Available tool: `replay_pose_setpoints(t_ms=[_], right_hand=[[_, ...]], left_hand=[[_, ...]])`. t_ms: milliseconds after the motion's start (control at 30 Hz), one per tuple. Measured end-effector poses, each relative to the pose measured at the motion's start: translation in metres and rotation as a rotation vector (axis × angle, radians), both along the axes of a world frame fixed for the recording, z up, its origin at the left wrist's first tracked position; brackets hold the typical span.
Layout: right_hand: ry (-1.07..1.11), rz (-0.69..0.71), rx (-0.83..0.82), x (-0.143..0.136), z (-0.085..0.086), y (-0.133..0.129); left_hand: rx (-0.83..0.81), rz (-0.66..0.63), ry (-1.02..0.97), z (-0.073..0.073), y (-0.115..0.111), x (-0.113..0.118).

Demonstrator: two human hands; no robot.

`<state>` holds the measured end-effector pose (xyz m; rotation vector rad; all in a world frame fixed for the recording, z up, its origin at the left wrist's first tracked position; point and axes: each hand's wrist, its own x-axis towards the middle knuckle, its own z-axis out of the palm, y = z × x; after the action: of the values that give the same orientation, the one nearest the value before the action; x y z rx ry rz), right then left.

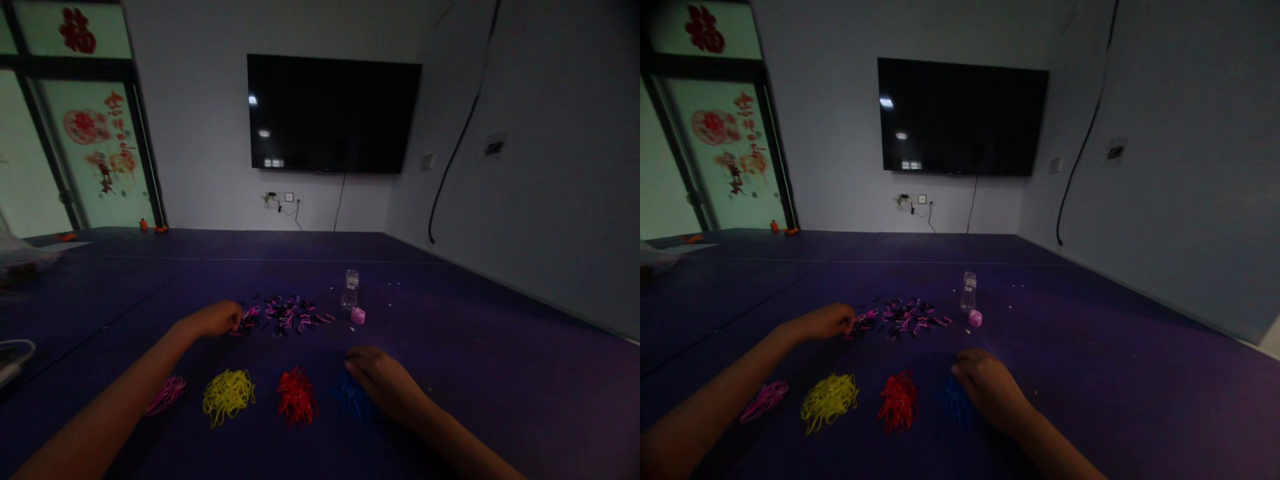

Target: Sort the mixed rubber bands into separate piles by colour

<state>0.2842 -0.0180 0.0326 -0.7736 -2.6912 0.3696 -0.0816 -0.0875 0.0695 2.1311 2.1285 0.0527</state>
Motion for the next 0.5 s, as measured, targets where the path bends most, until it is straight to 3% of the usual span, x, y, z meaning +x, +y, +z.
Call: replay_pose_setpoints(t_ms=[333,500], right_hand=[[0.002,-0.004,-0.014,0.000,-0.001,0.001],[0.002,-0.002,-0.006,0.001,0.000,0.000]], left_hand=[[-0.069,0.057,0.092,-0.007,-0.001,0.002],[-0.168,0.073,0.127,-0.004,-0.004,0.011]])
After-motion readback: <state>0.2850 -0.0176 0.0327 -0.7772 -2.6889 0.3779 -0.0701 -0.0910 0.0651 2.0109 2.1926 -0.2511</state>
